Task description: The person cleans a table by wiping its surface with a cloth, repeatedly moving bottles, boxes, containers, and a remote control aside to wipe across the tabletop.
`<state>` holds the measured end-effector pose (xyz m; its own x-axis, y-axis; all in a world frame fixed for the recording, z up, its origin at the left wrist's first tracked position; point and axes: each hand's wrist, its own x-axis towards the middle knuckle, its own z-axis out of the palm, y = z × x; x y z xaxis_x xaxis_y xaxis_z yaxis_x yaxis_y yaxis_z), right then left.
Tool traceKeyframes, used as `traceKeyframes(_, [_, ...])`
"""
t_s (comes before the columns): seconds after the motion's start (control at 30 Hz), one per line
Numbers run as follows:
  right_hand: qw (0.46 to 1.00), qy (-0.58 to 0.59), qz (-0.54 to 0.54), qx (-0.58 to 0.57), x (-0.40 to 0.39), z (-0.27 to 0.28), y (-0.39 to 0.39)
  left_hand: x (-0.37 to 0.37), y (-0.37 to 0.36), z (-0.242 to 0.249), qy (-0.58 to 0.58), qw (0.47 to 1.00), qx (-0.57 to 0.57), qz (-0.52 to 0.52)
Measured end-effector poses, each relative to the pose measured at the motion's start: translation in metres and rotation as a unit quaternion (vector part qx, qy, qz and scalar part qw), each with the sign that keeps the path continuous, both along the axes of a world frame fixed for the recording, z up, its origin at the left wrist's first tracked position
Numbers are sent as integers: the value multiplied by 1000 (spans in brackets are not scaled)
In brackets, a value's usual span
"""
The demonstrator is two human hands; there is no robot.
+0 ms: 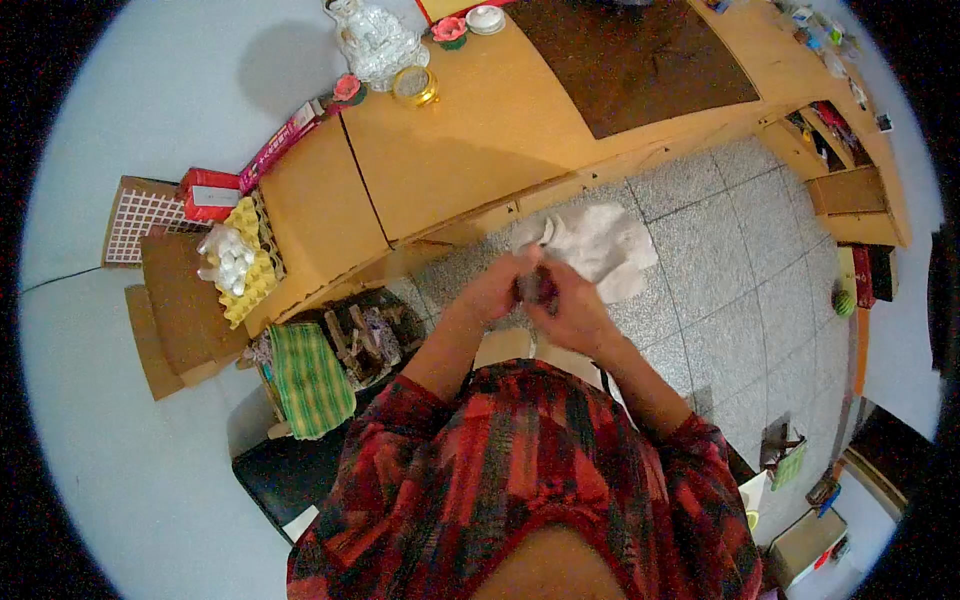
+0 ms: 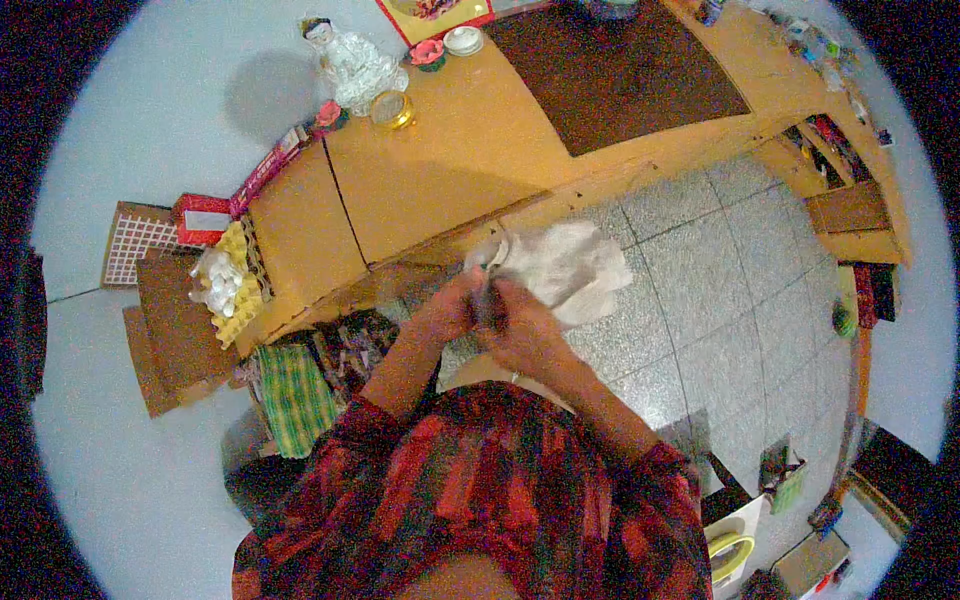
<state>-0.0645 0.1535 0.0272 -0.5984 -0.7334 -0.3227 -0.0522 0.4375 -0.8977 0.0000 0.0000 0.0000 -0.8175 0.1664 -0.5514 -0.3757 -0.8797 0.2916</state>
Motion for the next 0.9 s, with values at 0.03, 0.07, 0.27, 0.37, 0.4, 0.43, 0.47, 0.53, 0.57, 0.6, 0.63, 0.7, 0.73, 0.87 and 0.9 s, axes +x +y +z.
traceKeyframes(0.03, [994,77,54,-57,7,-2,4,3,3,-3,-35,981,-183,-46])
traceKeyframes(0.07, [976,153,107,-115,11,-3,7,6,5,-5,-69,926,-359,-92])
traceKeyframes(0.27, [987,100,-118,-50,-38,-22,22,2,3,15,-37,977,-206,51])
traceKeyframes(0.37, [856,-459,-116,-207,-29,-77,13,3,1,6,42,992,-121,20])
traceKeyframes(0.4, [839,-468,-111,-256,-15,-63,-2,4,1,6,43,996,-72,13])
traceKeyframes(0.43, [842,-463,-110,-254,-3,-63,-12,6,-1,8,50,996,-70,14])
traceKeyframes(0.47, [812,-461,-154,-322,5,-65,-25,8,-8,12,59,994,-94,6])
traceKeyframes(0.53, [736,-475,-253,-411,17,-58,-48,8,-19,11,58,981,-183,-30])
traceKeyframes(0.57, [738,-472,-255,-409,17,-60,-54,9,-24,2,60,981,-180,-30])
traceKeyframes(0.6, [739,-464,-265,-410,17,-61,-58,9,-29,-2,97,953,-281,-54])
traceKeyframes(0.63, [741,-456,-275,-408,16,-62,-61,10,-33,-6,132,913,-378,-76])
traceKeyframes(0.7, [747,-450,-324,-367,0,-68,-65,17,-46,-2,160,878,-436,-115])
traceKeyframes(0.73, [782,-384,-346,-349,-13,-76,-63,21,-50,6,153,860,-472,-117])
traceKeyframes(0.87, [887,-154,-284,-329,-83,-73,-75,38,-83,-39,93,873,-476,-54])
traceKeyframes(0.9, [915,-104,-256,-296,-108,-87,-79,45,-97,-52,70,869,-490,-15])
